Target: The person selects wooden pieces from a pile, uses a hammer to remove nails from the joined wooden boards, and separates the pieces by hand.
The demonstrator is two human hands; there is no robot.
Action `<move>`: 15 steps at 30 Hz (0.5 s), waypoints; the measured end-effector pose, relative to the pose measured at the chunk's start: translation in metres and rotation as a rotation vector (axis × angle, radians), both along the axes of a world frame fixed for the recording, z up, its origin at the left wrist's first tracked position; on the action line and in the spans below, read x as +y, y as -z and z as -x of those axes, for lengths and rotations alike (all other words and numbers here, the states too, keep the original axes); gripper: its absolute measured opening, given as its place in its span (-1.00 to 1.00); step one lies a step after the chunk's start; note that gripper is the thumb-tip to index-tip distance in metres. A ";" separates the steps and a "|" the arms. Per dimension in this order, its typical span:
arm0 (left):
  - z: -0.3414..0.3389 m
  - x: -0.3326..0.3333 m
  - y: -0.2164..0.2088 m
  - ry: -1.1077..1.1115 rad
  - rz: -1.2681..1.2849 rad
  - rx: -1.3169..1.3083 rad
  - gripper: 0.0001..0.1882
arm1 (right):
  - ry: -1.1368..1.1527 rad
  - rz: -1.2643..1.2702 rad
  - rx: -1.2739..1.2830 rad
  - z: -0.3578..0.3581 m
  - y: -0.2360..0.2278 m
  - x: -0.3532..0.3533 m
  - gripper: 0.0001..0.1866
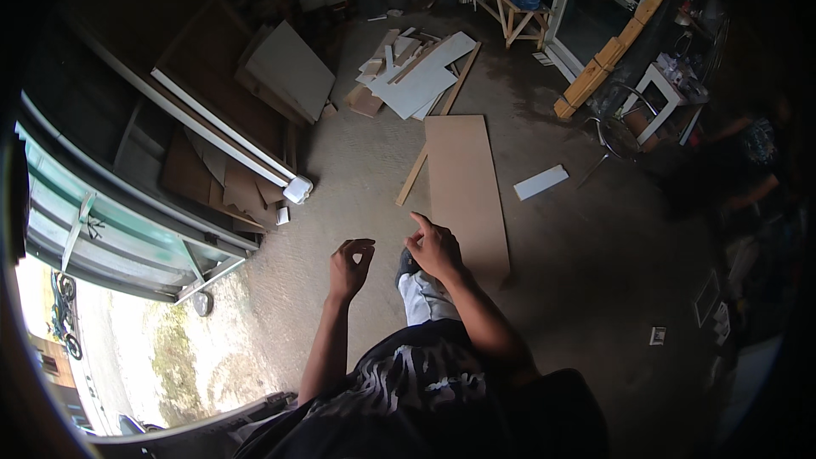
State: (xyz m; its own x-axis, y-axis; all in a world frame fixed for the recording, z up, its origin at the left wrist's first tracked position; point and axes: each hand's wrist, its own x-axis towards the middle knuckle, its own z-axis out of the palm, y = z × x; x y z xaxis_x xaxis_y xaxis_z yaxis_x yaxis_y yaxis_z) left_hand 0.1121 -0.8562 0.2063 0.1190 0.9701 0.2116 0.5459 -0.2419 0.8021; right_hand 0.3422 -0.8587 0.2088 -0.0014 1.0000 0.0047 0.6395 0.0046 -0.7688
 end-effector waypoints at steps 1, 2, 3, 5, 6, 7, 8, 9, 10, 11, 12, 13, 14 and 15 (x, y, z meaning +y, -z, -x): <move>0.003 0.033 0.000 -0.005 -0.012 0.016 -0.83 | 0.005 -0.001 0.006 0.003 0.006 0.033 -0.31; 0.006 0.065 0.003 -0.001 -0.011 0.022 -0.83 | 0.013 0.014 -0.034 0.006 0.012 0.064 -0.31; 0.010 0.098 0.003 -0.006 -0.004 0.010 -0.83 | 0.019 0.028 -0.074 0.008 0.011 0.097 -0.32; 0.016 0.159 0.005 -0.011 0.006 0.004 -0.83 | 0.037 0.040 -0.159 0.012 0.010 0.162 -0.31; 0.019 0.185 0.004 -0.001 0.017 0.001 -0.83 | 0.039 0.065 -0.167 0.011 0.009 0.193 -0.31; 0.023 0.211 0.003 0.009 0.029 -0.002 -0.83 | 0.039 0.090 -0.175 0.011 0.007 0.223 -0.31; 0.029 0.241 0.002 0.014 0.037 0.004 -0.83 | 0.048 0.094 -0.177 0.014 0.011 0.254 -0.31; 0.033 0.269 0.002 0.025 0.025 -0.010 -0.82 | 0.048 0.105 -0.177 0.015 0.011 0.282 -0.31; 0.037 0.297 0.002 0.038 0.014 -0.024 -0.82 | 0.077 0.085 -0.198 0.015 0.011 0.309 -0.30; 0.040 0.322 0.003 0.008 0.007 0.003 -0.81 | 0.107 0.065 -0.219 0.017 0.011 0.334 -0.30; 0.041 0.348 0.008 -0.023 0.022 -0.022 -0.81 | 0.127 0.015 -0.249 0.022 0.015 0.359 -0.31; 0.042 0.372 0.012 -0.050 0.038 -0.047 -0.81 | 0.138 0.020 -0.250 0.021 0.018 0.386 -0.31; 0.042 0.401 0.018 -0.036 0.043 -0.048 -0.81 | 0.123 0.099 -0.236 0.018 0.020 0.412 -0.32; 0.042 0.429 0.024 0.017 0.031 -0.042 -0.80 | 0.108 0.182 -0.219 0.019 0.023 0.436 -0.33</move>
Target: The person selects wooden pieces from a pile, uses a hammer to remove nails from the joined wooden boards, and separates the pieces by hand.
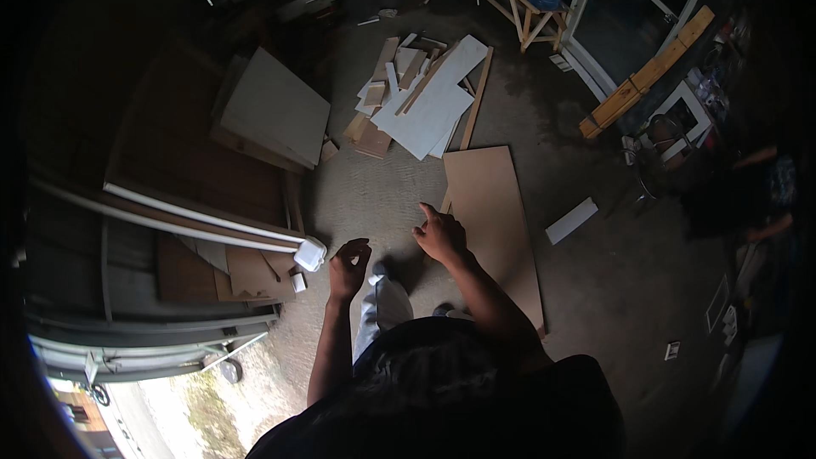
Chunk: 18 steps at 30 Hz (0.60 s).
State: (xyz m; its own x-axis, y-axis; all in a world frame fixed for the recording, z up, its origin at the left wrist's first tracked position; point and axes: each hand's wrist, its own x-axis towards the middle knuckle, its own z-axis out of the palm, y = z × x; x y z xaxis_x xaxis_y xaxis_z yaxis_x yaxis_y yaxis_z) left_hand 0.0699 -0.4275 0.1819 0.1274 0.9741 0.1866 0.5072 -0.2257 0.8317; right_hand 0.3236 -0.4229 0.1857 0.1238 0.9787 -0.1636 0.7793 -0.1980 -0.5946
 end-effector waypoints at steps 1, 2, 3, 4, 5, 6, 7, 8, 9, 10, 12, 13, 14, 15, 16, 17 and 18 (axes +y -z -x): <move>0.001 0.027 0.007 0.055 -0.012 0.003 -0.78 | 0.000 0.021 -0.037 0.001 0.003 0.028 -0.32; 0.001 0.060 0.014 0.054 0.055 0.000 -0.76 | 0.018 0.034 -0.037 0.002 0.007 0.058 -0.32; 0.001 0.094 0.019 0.073 0.036 -0.017 -0.76 | 0.025 0.061 -0.039 0.006 0.003 0.092 -0.31; 0.002 0.126 0.024 0.091 0.018 -0.035 -0.75 | 0.032 0.088 -0.041 0.010 0.002 0.120 -0.30; 0.001 0.156 0.030 0.101 0.032 -0.038 -0.75 | 0.035 0.078 -0.042 0.011 0.012 0.145 -0.30; -0.001 0.187 0.034 0.108 0.075 -0.041 -0.76 | 0.054 0.092 -0.043 0.013 0.024 0.171 -0.30; -0.005 0.214 0.033 0.115 0.119 -0.047 -0.76 | 0.083 0.100 -0.056 0.012 0.030 0.195 -0.31; -0.003 0.241 0.031 0.135 0.136 -0.051 -0.76 | 0.110 0.109 -0.070 0.010 0.037 0.217 -0.31; -0.003 0.271 0.028 0.125 0.151 -0.042 -0.77 | 0.114 0.106 -0.073 0.012 0.035 0.238 -0.32; 0.000 0.293 0.024 0.120 0.175 -0.027 -0.77 | 0.123 0.113 -0.071 0.020 0.036 0.252 -0.33; 0.002 0.347 0.026 0.177 0.146 -0.041 -0.78 | 0.144 0.100 -0.051 0.029 0.035 0.294 -0.35; 0.004 0.373 0.033 0.187 0.145 -0.062 -0.78 | 0.176 0.084 -0.046 0.032 0.036 0.317 -0.35; 0.005 0.397 0.040 0.197 0.142 -0.081 -0.77 | 0.208 0.067 -0.039 0.035 0.037 0.339 -0.35; 0.001 0.420 0.044 0.207 0.145 -0.067 -0.77 | 0.234 0.061 -0.029 0.032 0.043 0.358 -0.33; -0.002 0.441 0.047 0.217 0.148 -0.051 -0.76 | 0.242 0.067 -0.020 0.030 0.049 0.374 -0.33; -0.002 0.461 0.049 0.223 0.152 -0.043 -0.77 | 0.248 0.069 -0.027 0.029 0.055 0.390 -0.32; -0.003 0.480 0.053 0.227 0.156 -0.036 -0.77 | 0.251 0.070 -0.036 0.028 0.058 0.408 -0.31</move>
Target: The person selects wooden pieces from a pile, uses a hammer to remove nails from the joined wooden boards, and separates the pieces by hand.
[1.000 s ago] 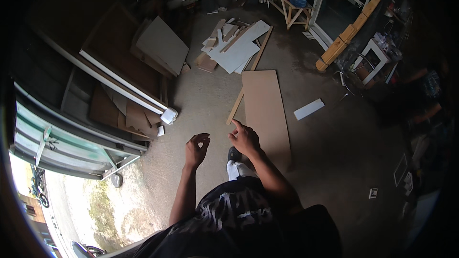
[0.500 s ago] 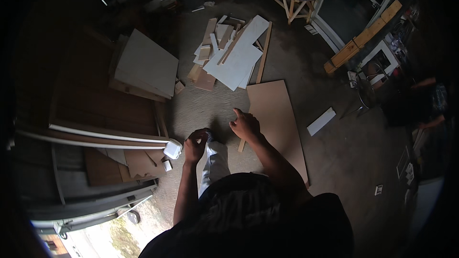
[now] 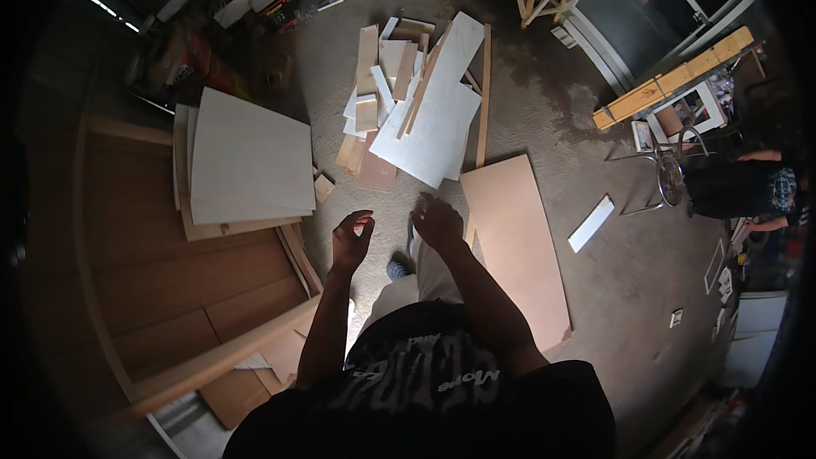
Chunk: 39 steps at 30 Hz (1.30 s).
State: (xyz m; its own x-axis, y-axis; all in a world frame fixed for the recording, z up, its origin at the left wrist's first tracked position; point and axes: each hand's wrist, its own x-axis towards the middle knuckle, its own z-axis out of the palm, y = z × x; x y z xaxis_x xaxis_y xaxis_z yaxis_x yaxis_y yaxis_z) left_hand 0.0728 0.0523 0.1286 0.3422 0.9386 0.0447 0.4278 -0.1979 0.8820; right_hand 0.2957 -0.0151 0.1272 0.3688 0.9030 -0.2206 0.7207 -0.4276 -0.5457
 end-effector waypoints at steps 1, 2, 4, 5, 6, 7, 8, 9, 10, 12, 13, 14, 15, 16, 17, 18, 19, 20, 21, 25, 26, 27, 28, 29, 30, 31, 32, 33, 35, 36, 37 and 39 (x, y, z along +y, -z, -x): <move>0.000 0.019 0.005 -0.003 -0.008 0.025 -0.77 | 0.005 0.003 0.007 0.000 0.004 0.019 -0.31; -0.001 0.038 0.010 -0.006 -0.015 0.050 -0.77 | 0.017 -0.004 0.015 0.001 0.009 0.039 -0.30; 0.004 0.079 0.026 -0.015 -0.028 0.053 -0.76 | 0.016 -0.026 0.032 0.000 0.016 0.085 -0.29; 0.007 0.098 0.034 -0.033 -0.062 0.093 -0.76 | 0.031 -0.018 0.042 0.000 0.020 0.104 -0.28; 0.009 0.118 0.045 -0.046 -0.097 0.136 -0.76 | 0.050 -0.011 0.054 -0.002 0.027 0.126 -0.28; 0.013 0.137 0.052 -0.066 -0.057 0.123 -0.75 | 0.040 0.032 0.101 -0.001 0.034 0.147 -0.25; 0.008 0.160 0.063 -0.059 -0.059 0.142 -0.75 | 0.045 0.031 0.121 -0.008 0.042 0.170 -0.25; 0.007 0.178 0.074 -0.087 -0.039 0.170 -0.74 | 0.035 -0.008 0.063 -0.008 0.056 0.187 -0.23; 0.010 0.192 0.083 -0.122 -0.014 0.204 -0.73 | 0.018 -0.041 0.010 -0.006 0.065 0.203 -0.20; 0.019 0.229 0.103 -0.128 0.100 0.264 -0.72 | -0.010 -0.056 0.024 -0.004 0.085 0.239 -0.15; 0.022 0.245 0.115 -0.114 0.068 0.301 -0.73 | -0.010 -0.041 0.030 -0.001 0.101 0.254 -0.13; 0.025 0.260 0.128 -0.100 0.037 0.335 -0.73 | -0.011 -0.025 0.034 0.002 0.114 0.270 -0.11; 0.021 0.281 0.140 -0.102 0.043 0.341 -0.73 | -0.014 -0.019 0.040 0.002 0.132 0.291 -0.11; 0.014 0.295 0.150 -0.106 0.067 0.331 -0.73 | 0.060 -0.046 0.068 0.003 0.149 0.302 -0.07; 0.008 0.308 0.161 -0.112 0.094 0.321 -0.71 | 0.133 -0.072 0.093 0.005 0.167 0.312 -0.03; 0.007 0.322 0.176 -0.122 0.111 0.310 -0.68 | 0.135 -0.057 0.093 0.008 0.181 0.329 -0.03; 0.006 0.334 0.192 -0.122 0.143 0.334 -0.59 | 0.155 -0.022 0.074 0.012 0.196 0.345 0.00; 0.005 0.348 0.210 -0.119 0.161 0.335 -0.59 | 0.174 0.014 0.054 0.015 0.213 0.362 0.02; 0.012 0.361 0.229 -0.118 0.187 0.338 -0.59 | 0.162 0.005 0.057 0.024 0.233 0.378 0.05; 0.018 0.405 0.302 -0.221 0.281 0.275 -0.60 | 0.275 0.057 0.142 0.048 0.320 0.449 0.12; 0.016 0.414 0.320 -0.220 0.258 0.263 -0.59 | 0.286 0.071 0.133 0.044 0.347 0.468 0.12; 0.013 0.420 0.338 -0.208 0.287 0.260 -0.59 | 0.323 0.024 0.042 0.041 0.377 0.476 0.15; 0.011 0.431 0.354 -0.143 0.317 0.295 -0.60 | 0.352 -0.025 -0.044 0.040 0.401 0.485 0.18; 0.010 0.439 0.368 -0.078 0.345 0.327 -0.60 | 0.354 -0.001 -0.050 0.043 0.424 0.495 0.18; 0.013 0.440 0.384 -0.068 0.371 0.328 -0.60 | 0.399 0.015 -0.059 0.047 0.444 0.504 0.24; 0.018 0.452 0.398 -0.060 0.347 0.274 -0.60 | 0.444 0.010 -0.065 0.053 0.461 0.521 0.30; 0.020 0.464 0.412 -0.051 0.323 0.218 -0.60 | 0.451 0.015 -0.070 0.056 0.476 0.534 0.30; 0.023 0.479 0.424 -0.021 0.287 0.246 -0.59 | 0.451 0.032 -0.099 0.059 0.491 0.545 0.34; 0.043 0.514 0.447 0.055 0.199 0.262 -0.60 | 0.458 0.082 -0.096 0.078 0.508 0.572 0.45; 0.045 0.526 0.458 0.120 0.115 0.260 -0.60 | 0.457 0.093 -0.087 0.075 0.519 0.581 0.45; 0.035 0.533 0.464 0.117 0.139 0.317 -0.62 | 0.475 0.087 -0.110 0.066 0.534 0.584 0.47; 0.034 0.538 0.465 0.128 0.188 0.334 -0.61 | 0.489 0.096 -0.131 0.061 0.551 0.589 0.51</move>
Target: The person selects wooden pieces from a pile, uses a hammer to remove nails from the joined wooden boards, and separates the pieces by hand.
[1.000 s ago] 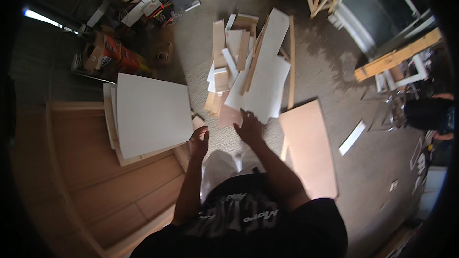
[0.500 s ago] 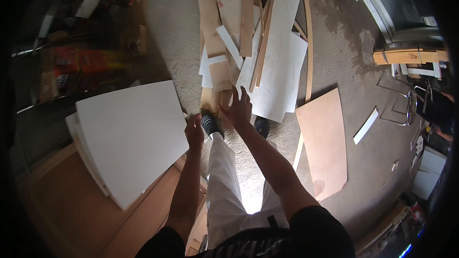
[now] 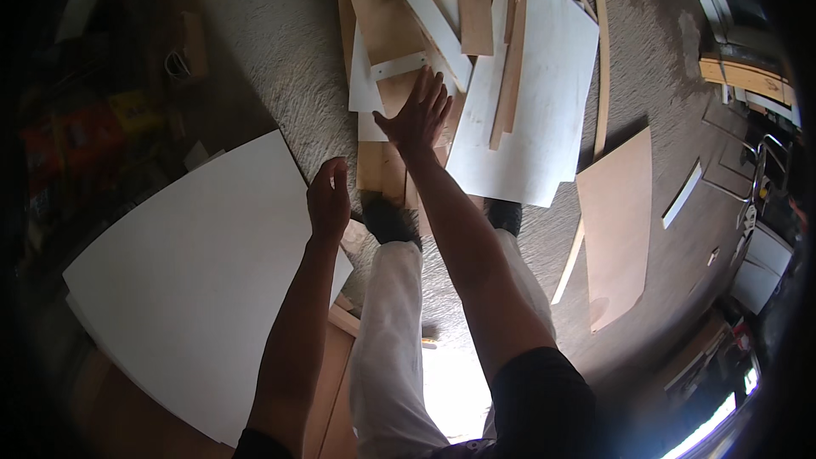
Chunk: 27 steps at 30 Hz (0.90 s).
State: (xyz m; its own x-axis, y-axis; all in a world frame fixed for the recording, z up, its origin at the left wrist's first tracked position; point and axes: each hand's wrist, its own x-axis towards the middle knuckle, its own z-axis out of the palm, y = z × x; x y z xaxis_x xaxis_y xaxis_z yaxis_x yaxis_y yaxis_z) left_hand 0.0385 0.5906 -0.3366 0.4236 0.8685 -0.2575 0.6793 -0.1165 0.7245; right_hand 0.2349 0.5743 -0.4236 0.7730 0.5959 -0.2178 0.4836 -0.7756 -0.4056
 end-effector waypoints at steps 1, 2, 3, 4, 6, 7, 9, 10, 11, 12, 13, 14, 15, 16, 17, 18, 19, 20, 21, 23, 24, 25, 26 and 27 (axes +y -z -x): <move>0.005 0.004 0.001 -0.001 0.027 0.015 -0.61 | 0.008 0.003 0.014 0.006 0.003 0.002 0.51; 0.010 0.006 0.002 0.007 0.077 0.023 -0.58 | 0.023 0.013 -0.025 0.010 0.005 0.004 0.50; 0.013 0.006 0.004 0.015 0.080 0.024 -0.58 | 0.039 0.025 -0.076 0.009 0.009 0.004 0.48; 0.016 0.005 0.005 0.006 0.129 0.002 -0.57 | 0.064 -0.017 -0.114 0.011 0.013 0.004 0.43; 0.021 0.000 0.003 -0.035 0.226 -0.030 -0.55 | 0.059 0.007 -0.094 0.008 0.015 0.002 0.39; 0.024 -0.002 0.001 -0.026 0.229 -0.033 -0.55 | 0.047 0.027 -0.072 0.006 0.015 0.000 0.36; 0.025 -0.002 -0.002 -0.028 0.284 -0.038 -0.52 | 0.048 0.010 -0.106 0.006 0.010 -0.002 0.34; 0.031 -0.002 -0.001 -0.021 0.279 -0.040 -0.52 | 0.041 -0.009 -0.129 0.008 0.005 -0.002 0.31; 0.037 0.000 0.001 -0.006 0.281 -0.011 -0.51 | 0.048 -0.015 -0.132 0.007 -0.001 -0.001 0.31; 0.036 0.001 -0.002 0.011 0.290 0.015 -0.50 | 0.017 -0.017 -0.113 0.005 -0.006 -0.004 0.29; 0.034 0.001 -0.007 0.020 0.290 0.009 -0.50 | -0.012 -0.021 -0.094 0.003 -0.011 -0.007 0.27; 0.031 0.000 -0.012 0.049 0.253 0.026 -0.49 | -0.003 -0.021 -0.101 0.002 -0.019 -0.011 0.27; 0.026 0.000 -0.020 0.073 0.214 0.045 -0.48 | -0.023 -0.052 -0.100 0.002 -0.025 -0.017 0.24; 0.020 0.001 -0.029 0.079 0.210 0.041 -0.48 | -0.042 -0.085 -0.101 0.001 -0.033 -0.023 0.22; 0.012 0.003 -0.038 0.090 0.204 0.044 -0.52 | -0.035 -0.090 -0.107 0.000 -0.043 -0.029 0.22; 0.007 0.005 -0.049 0.104 0.197 0.048 -0.57 | -0.056 -0.107 -0.093 0.002 -0.054 -0.036 0.21; 0.006 0.008 -0.058 0.117 0.197 0.045 -0.57 | -0.074 -0.117 -0.077 0.006 -0.066 -0.046 0.20; 0.004 0.014 -0.069 0.138 0.202 0.036 -0.63 | -0.086 -0.119 0.005 0.008 -0.079 -0.055 0.20; 0.003 0.022 -0.080 0.158 0.200 0.027 -0.67 | -0.075 -0.129 -0.003 0.012 -0.094 -0.067 0.20; 0.002 0.031 -0.094 0.178 0.199 0.014 -0.63 | -0.202 -0.124 -0.011 0.013 -0.124 -0.096 0.17; 0.007 0.037 -0.105 0.185 0.210 0.014 -0.54 | -0.221 -0.140 -0.005 0.015 -0.144 -0.109 0.15; 0.004 0.037 -0.117 0.197 0.199 -0.007 -0.54 | -0.235 -0.134 -0.013 0.012 -0.166 -0.134 0.13; 0.013 0.044 -0.135 0.286 0.054 0.017 -0.42 | -0.255 -0.123 0.026 0.020 -0.192 -0.145 0.11; 0.014 0.046 -0.150 0.380 -0.080 0.027 -0.29 | -0.269 -0.095 0.051 0.021 -0.219 -0.161 0.09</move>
State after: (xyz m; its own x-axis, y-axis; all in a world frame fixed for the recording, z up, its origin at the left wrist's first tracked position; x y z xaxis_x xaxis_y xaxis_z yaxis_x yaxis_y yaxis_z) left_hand 0.0242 0.6362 -0.1862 0.7129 0.6690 -0.2101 0.5953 -0.4190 0.6856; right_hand 0.2142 0.4137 -0.2045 0.5738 0.7978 -0.1853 0.6442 -0.5793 -0.4994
